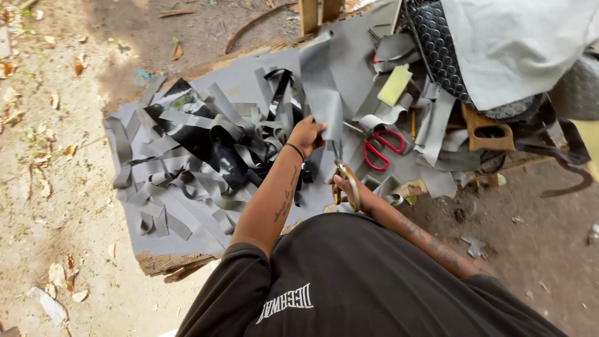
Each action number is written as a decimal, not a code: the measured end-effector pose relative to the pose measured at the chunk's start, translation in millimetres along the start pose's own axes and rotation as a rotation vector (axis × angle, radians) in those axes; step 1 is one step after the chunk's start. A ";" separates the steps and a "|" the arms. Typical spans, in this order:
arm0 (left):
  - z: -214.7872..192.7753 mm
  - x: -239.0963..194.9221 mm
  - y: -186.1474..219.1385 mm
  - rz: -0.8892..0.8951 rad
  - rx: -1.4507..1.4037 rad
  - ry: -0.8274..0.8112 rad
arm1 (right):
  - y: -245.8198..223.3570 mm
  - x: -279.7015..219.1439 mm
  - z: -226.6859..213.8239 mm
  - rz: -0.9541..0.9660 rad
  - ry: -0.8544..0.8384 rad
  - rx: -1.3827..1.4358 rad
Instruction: Cutting a large piece of grey upholstery fabric into thin strips using scissors on a workbench.
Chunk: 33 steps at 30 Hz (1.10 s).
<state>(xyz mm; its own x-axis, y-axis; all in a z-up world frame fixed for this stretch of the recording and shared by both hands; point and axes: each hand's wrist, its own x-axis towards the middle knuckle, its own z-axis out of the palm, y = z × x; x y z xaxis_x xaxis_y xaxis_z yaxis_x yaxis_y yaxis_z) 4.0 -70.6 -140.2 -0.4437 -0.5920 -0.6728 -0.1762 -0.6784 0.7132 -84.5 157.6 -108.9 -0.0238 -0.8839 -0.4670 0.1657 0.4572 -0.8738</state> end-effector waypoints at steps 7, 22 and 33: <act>-5.1 -40.9 -25.9 -0.035 0.085 0.070 | 12.0 8.3 -2.9 0.088 0.018 -0.150; -6.7 -74.5 -37.4 0.078 0.077 0.010 | 29.6 6.6 7.0 -0.031 0.077 0.106; 6.9 -52.2 -89.0 0.078 -0.219 0.059 | 4.9 -7.7 27.4 0.040 0.205 0.219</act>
<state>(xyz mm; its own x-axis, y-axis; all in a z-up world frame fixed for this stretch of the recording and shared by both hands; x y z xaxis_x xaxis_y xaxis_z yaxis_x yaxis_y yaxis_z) 36.9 23.7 -167.2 -0.3953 -0.6666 -0.6319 0.0545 -0.7038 0.7083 -56.5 164.0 -105.8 -0.2083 -0.8173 -0.5372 0.3784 0.4391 -0.8148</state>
